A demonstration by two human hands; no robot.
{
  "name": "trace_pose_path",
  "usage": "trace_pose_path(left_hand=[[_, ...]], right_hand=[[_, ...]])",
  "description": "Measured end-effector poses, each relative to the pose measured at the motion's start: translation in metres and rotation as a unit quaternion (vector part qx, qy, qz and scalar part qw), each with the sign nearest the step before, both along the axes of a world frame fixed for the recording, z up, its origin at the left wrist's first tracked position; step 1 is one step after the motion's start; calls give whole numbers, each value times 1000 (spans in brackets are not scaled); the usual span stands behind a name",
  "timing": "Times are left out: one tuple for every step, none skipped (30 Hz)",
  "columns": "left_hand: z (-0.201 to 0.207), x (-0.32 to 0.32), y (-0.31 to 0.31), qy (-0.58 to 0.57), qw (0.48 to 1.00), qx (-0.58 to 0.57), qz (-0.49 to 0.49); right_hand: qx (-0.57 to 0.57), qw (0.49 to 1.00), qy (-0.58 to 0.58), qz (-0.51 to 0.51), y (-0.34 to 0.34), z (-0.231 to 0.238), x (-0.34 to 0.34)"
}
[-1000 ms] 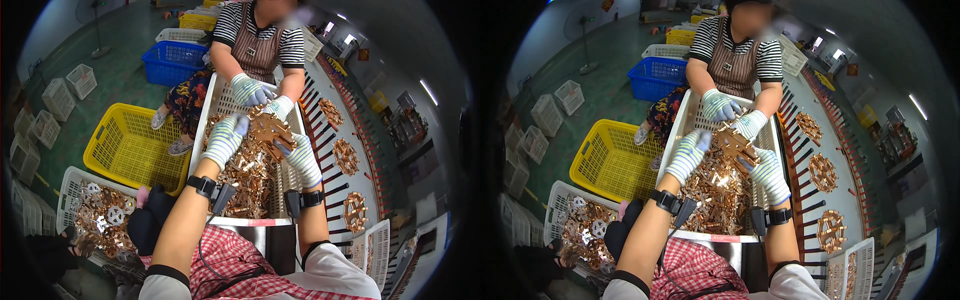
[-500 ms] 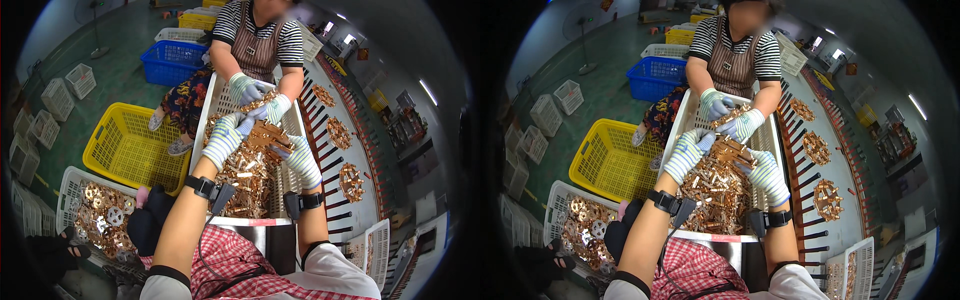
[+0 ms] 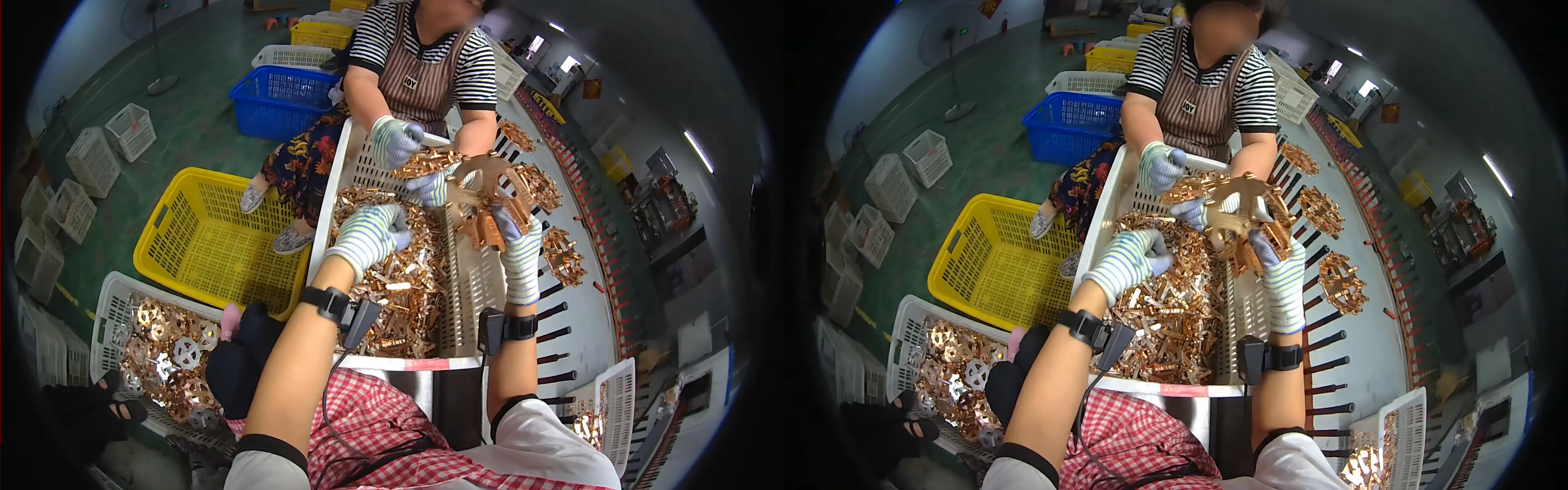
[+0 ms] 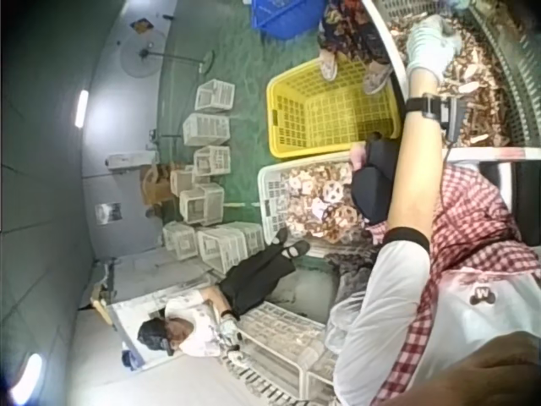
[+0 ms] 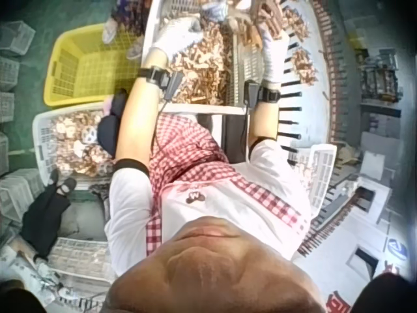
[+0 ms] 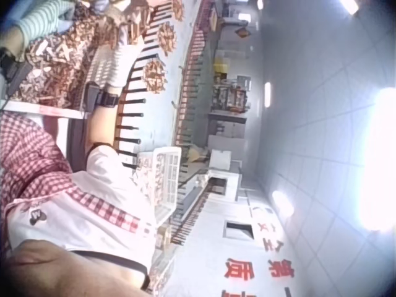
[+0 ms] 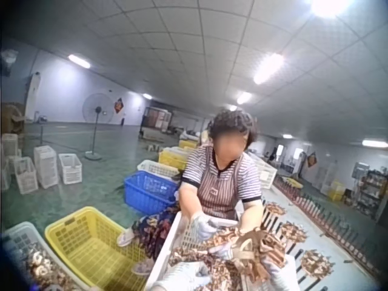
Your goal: The person sits at a workstation and assembles small copper-colored metal components into star-shaped decorative items. They pick up individual pieces from a white basket, fit them together by hand, and place the completed units onto a long rack with vertical pegs.
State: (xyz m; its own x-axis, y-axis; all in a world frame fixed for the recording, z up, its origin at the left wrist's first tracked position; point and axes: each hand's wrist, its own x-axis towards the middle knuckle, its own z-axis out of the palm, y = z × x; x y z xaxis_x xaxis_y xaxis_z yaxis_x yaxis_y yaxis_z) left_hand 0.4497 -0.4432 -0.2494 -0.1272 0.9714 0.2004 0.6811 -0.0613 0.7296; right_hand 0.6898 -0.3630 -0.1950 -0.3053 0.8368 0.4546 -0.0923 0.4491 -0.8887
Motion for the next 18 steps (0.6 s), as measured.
trace_pose_path(left_hand=[[-6,3,8,-1,999,42,8],[-10,2,9,4,997,76,22],[-11,-1,15,-93,990,90,49],[-11,-3,22,-189,973,104,76],[-4,0,15,-243,947,199,64],[-6,4,16,-283,945,162,9],[-7,7,17,-321,938,124,-45],[-5,8,15,-356,925,88,-97],[-3,4,12,-336,932,60,-122],[-1,4,10,-362,923,72,-104],[6,5,7,-388,914,84,-88],[12,5,6,-414,903,96,-72],[14,4,6,-468,881,65,-38],[12,-6,3,-516,854,39,-52],[9,-5,5,-572,815,66,-61],[6,-5,6,-625,772,93,-71],[5,-5,6,-638,761,92,-74],[5,-2,6,-651,750,88,-80]], right_hand=[[-1,999,-32,23,3,2,2],[-10,997,-59,52,5,-2,-2],[-28,987,-149,50,9,-6,-2],[-38,976,-196,88,10,-9,-4],[-62,969,-210,111,5,-9,-7],[-86,962,-224,135,1,-10,-11],[-98,953,-260,124,3,-17,-13],[-112,951,-230,173,-9,-4,-21],[-155,950,-175,209,-10,-2,-20],[-196,942,-119,243,-9,-1,-19],[-220,944,-33,242,-5,-1,-17],[-241,939,53,240,-3,0,-17],[-201,945,129,223,-4,0,-18],[-214,934,161,235,-9,12,-19],[-174,942,135,253,-1,6,-18],[-134,947,108,270,6,-1,-16],[-120,969,53,208,-1,-2,-24],[-50,969,-3,242,-3,-5,-31]])
